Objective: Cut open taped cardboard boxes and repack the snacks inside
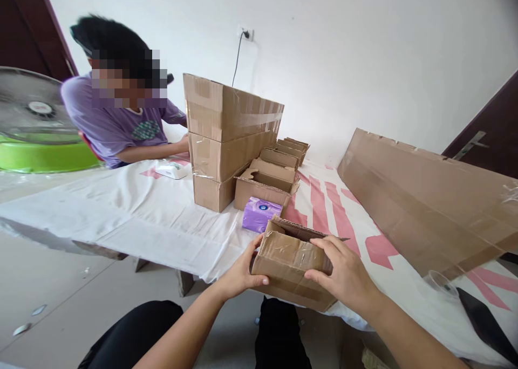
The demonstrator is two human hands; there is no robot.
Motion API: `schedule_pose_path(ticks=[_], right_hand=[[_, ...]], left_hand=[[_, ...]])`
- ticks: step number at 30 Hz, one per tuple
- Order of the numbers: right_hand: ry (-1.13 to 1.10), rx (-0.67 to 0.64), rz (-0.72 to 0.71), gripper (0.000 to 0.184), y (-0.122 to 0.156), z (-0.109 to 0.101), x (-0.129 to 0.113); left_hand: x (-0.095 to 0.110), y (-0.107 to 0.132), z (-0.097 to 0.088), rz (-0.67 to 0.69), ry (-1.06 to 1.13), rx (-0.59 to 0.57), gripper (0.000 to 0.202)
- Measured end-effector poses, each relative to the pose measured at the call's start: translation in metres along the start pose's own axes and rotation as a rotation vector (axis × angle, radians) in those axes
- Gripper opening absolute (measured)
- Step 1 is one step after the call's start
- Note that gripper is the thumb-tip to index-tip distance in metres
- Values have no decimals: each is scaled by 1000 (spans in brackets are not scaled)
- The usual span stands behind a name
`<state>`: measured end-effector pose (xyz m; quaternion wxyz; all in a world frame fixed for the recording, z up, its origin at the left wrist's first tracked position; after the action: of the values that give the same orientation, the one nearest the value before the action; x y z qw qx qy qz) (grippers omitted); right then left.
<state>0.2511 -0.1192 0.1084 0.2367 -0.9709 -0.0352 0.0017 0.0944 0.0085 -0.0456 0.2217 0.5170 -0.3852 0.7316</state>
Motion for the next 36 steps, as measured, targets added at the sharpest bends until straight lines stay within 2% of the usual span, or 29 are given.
schedule_pose_path(ticks=[4,11,21,30,36], right_hand=[[22,80,-41,49,3,-4,-6],[2,99,-21,48,5,-4,-1],[-79,184,-9,17,6,-13,-1],[-96,194,-41,15,7,-12,-2],[4,200,-185,19,24,-24,-28]], left_hand=[[0,0,0,8,-6,-3,112],[2,0,0,19,-25,-10,114],[3,0,1,2,-44,8,111],[-1,1,-2,14,-23,7,110],[4,0,2,30,38,-18,110]])
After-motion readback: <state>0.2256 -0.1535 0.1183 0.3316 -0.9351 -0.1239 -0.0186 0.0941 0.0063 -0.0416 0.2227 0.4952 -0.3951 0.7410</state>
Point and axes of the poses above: each hand's wrist, its own y-axis away from the middle knuckle, its own z-axis out of the palm, x = y × z, the point moved 7 cm from there along -y, towards the middle knuckle, and after that the axes turned 13 degrees about y, right-handed, at the moved point
